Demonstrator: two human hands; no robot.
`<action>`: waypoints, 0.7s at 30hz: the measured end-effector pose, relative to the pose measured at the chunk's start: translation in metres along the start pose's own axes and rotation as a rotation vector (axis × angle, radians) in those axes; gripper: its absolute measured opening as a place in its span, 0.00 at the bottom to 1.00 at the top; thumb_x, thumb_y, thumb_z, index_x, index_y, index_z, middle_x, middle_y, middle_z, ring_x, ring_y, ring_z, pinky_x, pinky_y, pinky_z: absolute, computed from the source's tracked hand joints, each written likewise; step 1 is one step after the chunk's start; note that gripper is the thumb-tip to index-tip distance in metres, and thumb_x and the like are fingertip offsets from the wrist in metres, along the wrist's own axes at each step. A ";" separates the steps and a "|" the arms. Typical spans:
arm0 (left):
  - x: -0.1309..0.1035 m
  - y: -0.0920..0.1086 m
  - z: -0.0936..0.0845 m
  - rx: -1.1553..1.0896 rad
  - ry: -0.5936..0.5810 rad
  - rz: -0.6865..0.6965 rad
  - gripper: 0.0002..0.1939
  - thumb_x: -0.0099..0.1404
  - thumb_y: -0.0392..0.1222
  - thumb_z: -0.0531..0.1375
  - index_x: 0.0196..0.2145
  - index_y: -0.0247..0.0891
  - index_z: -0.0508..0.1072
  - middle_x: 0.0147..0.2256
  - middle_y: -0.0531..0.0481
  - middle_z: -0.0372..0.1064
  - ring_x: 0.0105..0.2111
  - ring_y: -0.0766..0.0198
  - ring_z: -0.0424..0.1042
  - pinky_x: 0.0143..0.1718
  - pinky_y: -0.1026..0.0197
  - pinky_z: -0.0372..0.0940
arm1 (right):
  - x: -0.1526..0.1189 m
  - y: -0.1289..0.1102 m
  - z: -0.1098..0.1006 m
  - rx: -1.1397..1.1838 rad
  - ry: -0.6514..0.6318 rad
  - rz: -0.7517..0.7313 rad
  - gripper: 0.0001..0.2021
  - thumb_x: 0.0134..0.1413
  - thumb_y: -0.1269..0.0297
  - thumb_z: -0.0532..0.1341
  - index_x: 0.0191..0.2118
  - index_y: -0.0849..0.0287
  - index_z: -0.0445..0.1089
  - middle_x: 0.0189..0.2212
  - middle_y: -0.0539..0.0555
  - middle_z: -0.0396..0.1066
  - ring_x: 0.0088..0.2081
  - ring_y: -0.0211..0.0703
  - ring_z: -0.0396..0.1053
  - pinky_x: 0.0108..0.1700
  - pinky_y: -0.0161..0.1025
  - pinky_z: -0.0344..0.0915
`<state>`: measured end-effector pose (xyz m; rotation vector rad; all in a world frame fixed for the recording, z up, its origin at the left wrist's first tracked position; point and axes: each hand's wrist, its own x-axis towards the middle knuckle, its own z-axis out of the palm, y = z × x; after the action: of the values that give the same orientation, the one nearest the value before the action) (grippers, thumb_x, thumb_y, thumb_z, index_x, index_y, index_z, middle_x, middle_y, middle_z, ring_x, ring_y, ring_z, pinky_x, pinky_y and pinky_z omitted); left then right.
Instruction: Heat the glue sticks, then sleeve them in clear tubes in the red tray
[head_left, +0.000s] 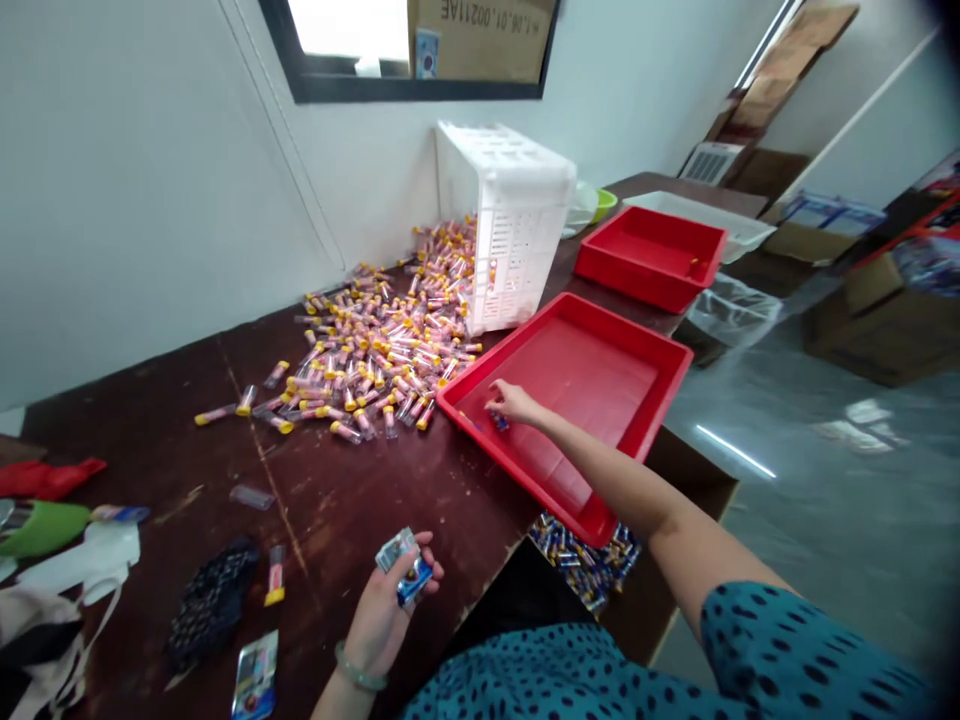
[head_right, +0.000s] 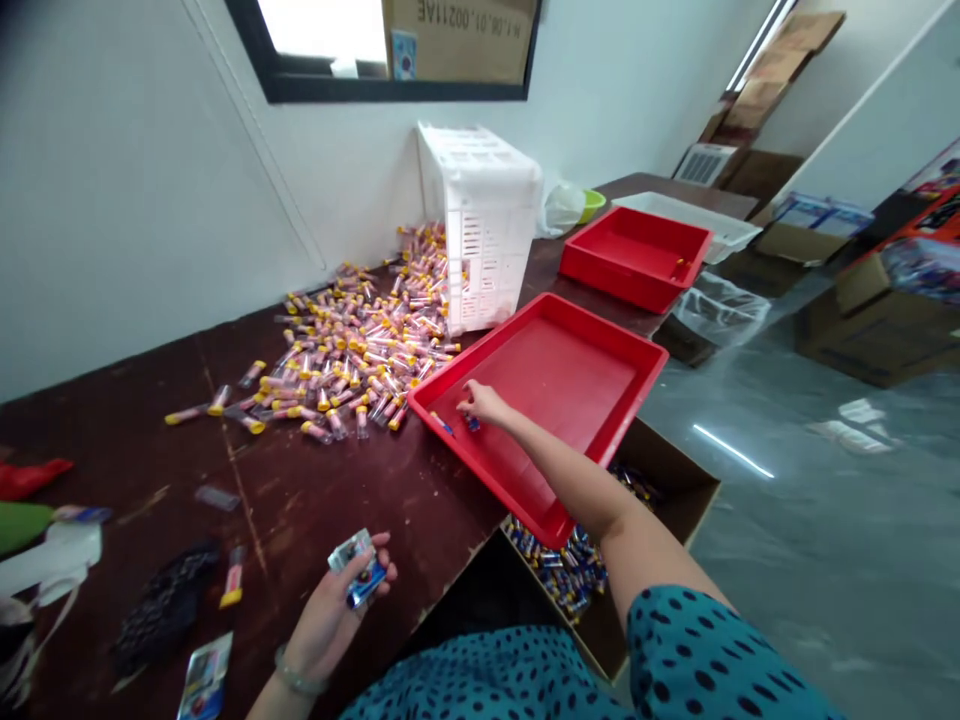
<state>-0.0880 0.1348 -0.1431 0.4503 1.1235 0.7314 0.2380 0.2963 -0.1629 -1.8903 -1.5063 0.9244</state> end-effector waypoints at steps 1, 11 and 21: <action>-0.001 0.000 -0.001 0.012 -0.006 -0.007 0.15 0.55 0.40 0.68 0.41 0.37 0.77 0.30 0.49 0.73 0.30 0.63 0.74 0.27 0.65 0.69 | 0.006 -0.001 0.010 -0.029 -0.019 -0.017 0.15 0.50 0.72 0.67 0.44 0.62 0.66 0.30 0.52 0.74 0.30 0.37 0.72 0.33 0.31 0.68; -0.004 -0.001 -0.024 0.014 0.087 0.011 0.16 0.51 0.47 0.70 0.36 0.40 0.76 0.33 0.48 0.77 0.35 0.57 0.79 0.25 0.65 0.70 | 0.015 -0.036 0.029 -0.372 -0.097 -0.126 0.09 0.55 0.65 0.66 0.40 0.63 0.71 0.37 0.60 0.77 0.38 0.45 0.74 0.37 0.34 0.65; 0.004 0.006 -0.024 -0.024 0.041 0.078 0.18 0.55 0.46 0.69 0.42 0.37 0.75 0.30 0.49 0.75 0.32 0.61 0.77 0.24 0.66 0.69 | 0.003 -0.165 0.120 -0.620 -0.225 -0.384 0.12 0.62 0.68 0.55 0.45 0.67 0.72 0.44 0.68 0.75 0.46 0.53 0.73 0.44 0.40 0.64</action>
<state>-0.1106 0.1409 -0.1506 0.4626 1.1389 0.8253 0.0447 0.3364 -0.1107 -1.8099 -2.4004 0.5357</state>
